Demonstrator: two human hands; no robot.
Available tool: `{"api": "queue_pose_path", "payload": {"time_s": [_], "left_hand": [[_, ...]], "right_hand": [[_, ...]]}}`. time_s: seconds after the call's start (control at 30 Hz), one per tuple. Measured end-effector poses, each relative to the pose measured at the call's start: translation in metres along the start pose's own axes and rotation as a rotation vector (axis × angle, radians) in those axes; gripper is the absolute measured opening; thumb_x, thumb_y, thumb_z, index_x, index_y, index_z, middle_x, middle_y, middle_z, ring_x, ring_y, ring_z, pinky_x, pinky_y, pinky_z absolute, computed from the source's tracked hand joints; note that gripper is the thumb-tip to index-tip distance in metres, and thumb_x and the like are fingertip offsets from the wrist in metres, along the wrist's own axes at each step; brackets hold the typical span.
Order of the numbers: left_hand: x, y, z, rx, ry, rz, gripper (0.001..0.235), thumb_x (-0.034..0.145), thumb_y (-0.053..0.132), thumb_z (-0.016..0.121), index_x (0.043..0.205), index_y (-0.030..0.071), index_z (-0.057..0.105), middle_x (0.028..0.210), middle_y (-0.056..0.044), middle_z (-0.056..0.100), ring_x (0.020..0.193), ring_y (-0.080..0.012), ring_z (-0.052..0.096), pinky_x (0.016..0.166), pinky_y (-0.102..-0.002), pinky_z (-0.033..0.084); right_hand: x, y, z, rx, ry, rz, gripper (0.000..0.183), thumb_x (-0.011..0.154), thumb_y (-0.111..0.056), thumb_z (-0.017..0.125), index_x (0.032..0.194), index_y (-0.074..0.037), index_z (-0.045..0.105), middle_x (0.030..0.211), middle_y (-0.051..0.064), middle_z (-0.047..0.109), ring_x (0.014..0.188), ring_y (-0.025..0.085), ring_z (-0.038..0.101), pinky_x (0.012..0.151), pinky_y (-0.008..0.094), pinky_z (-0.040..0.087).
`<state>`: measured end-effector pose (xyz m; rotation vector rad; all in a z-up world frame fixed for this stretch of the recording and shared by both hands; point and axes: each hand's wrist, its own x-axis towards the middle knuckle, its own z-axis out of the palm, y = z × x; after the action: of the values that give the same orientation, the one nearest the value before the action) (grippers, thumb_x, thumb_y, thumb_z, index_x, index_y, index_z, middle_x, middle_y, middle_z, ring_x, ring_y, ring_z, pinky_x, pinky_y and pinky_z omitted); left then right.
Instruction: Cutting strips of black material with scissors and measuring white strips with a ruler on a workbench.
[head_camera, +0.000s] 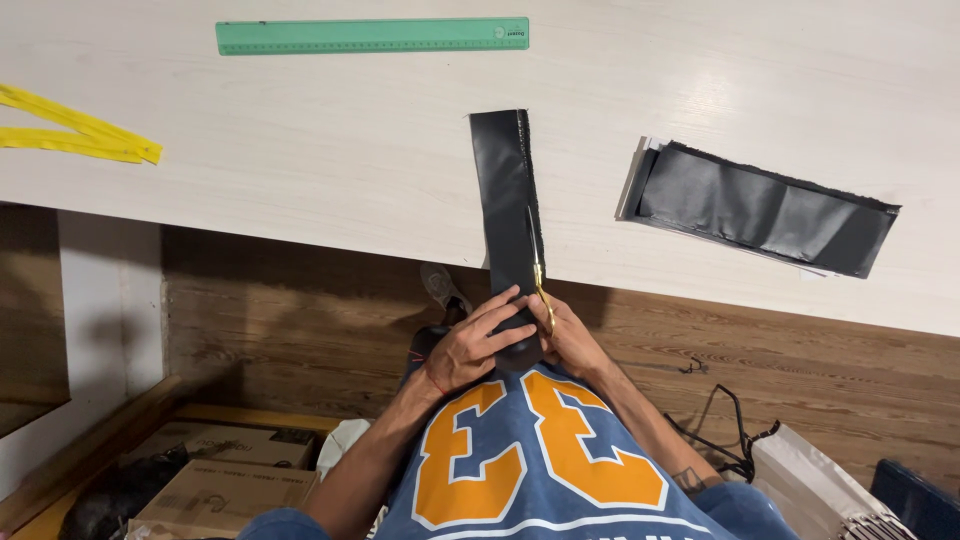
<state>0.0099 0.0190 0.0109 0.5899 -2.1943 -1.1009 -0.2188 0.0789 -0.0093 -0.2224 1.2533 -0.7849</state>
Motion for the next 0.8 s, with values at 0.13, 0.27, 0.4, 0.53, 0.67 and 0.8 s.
{"api": "queue_pose_path", "payload": {"time_s": [0.13, 0.27, 0.4, 0.53, 0.67, 0.8], "left_hand": [[-0.010, -0.007, 0.006, -0.044, -0.029, -0.023, 0.046, 0.118, 0.007, 0.056, 0.158, 0.018, 0.075, 0.170, -0.019, 0.061, 0.168, -0.0463, 0.048, 0.135, -0.056, 0.050], [-0.020, -0.014, 0.012, -0.117, -0.048, -0.040, 0.046, 0.121, 0.023, 0.052, 0.161, 0.019, 0.073, 0.176, -0.020, 0.056, 0.170, -0.0490, 0.043, 0.136, -0.059, 0.046], [-0.023, -0.011, 0.014, -0.202, -0.072, -0.040, 0.064, 0.122, 0.055, 0.042, 0.163, 0.016, 0.072, 0.176, -0.023, 0.056, 0.169, -0.0523, 0.042, 0.138, -0.063, 0.041], [-0.024, -0.005, 0.012, -0.104, -0.098, -0.052, 0.050, 0.128, 0.036, 0.042, 0.163, 0.017, 0.072, 0.175, -0.020, 0.056, 0.169, -0.0500, 0.043, 0.137, -0.060, 0.044], [-0.020, -0.002, 0.009, -0.089, -0.102, -0.042, 0.049, 0.128, 0.032, 0.041, 0.163, 0.015, 0.071, 0.176, -0.022, 0.055, 0.169, -0.0505, 0.043, 0.138, -0.060, 0.043], [-0.015, 0.006, 0.002, -0.089, -0.126, -0.029, 0.049, 0.129, 0.027, 0.039, 0.167, 0.015, 0.068, 0.177, -0.023, 0.052, 0.169, -0.0520, 0.041, 0.139, -0.062, 0.041]], "right_hand": [[-0.005, -0.011, 0.007, -0.042, 0.027, -0.011, 0.042, 0.120, -0.047, 0.068, 0.116, -0.006, 0.066, 0.049, 0.009, 0.049, 0.033, 0.013, 0.045, 0.029, 0.026, 0.037], [0.009, 0.010, -0.006, -0.077, 0.048, -0.003, 0.049, 0.120, -0.056, 0.067, 0.117, -0.007, 0.067, 0.051, 0.009, 0.049, 0.035, 0.013, 0.044, 0.029, 0.026, 0.036], [0.025, 0.021, -0.016, -0.068, 0.072, 0.030, 0.056, 0.119, -0.064, 0.066, 0.124, -0.008, 0.067, 0.053, 0.007, 0.045, 0.038, 0.011, 0.041, 0.032, 0.024, 0.032], [0.030, 0.023, -0.018, -0.098, 0.095, 0.050, 0.057, 0.116, -0.068, 0.068, 0.123, -0.011, 0.068, 0.055, 0.009, 0.048, 0.038, 0.013, 0.040, 0.032, 0.025, 0.033], [0.025, 0.012, -0.011, -0.108, 0.105, 0.050, 0.056, 0.118, -0.066, 0.067, 0.119, -0.010, 0.068, 0.055, 0.009, 0.048, 0.040, 0.012, 0.040, 0.033, 0.024, 0.031], [0.021, 0.006, -0.007, -0.117, 0.118, 0.065, 0.058, 0.116, -0.068, 0.069, 0.113, -0.009, 0.068, 0.055, 0.010, 0.051, 0.039, 0.013, 0.045, 0.033, 0.024, 0.035]]}}
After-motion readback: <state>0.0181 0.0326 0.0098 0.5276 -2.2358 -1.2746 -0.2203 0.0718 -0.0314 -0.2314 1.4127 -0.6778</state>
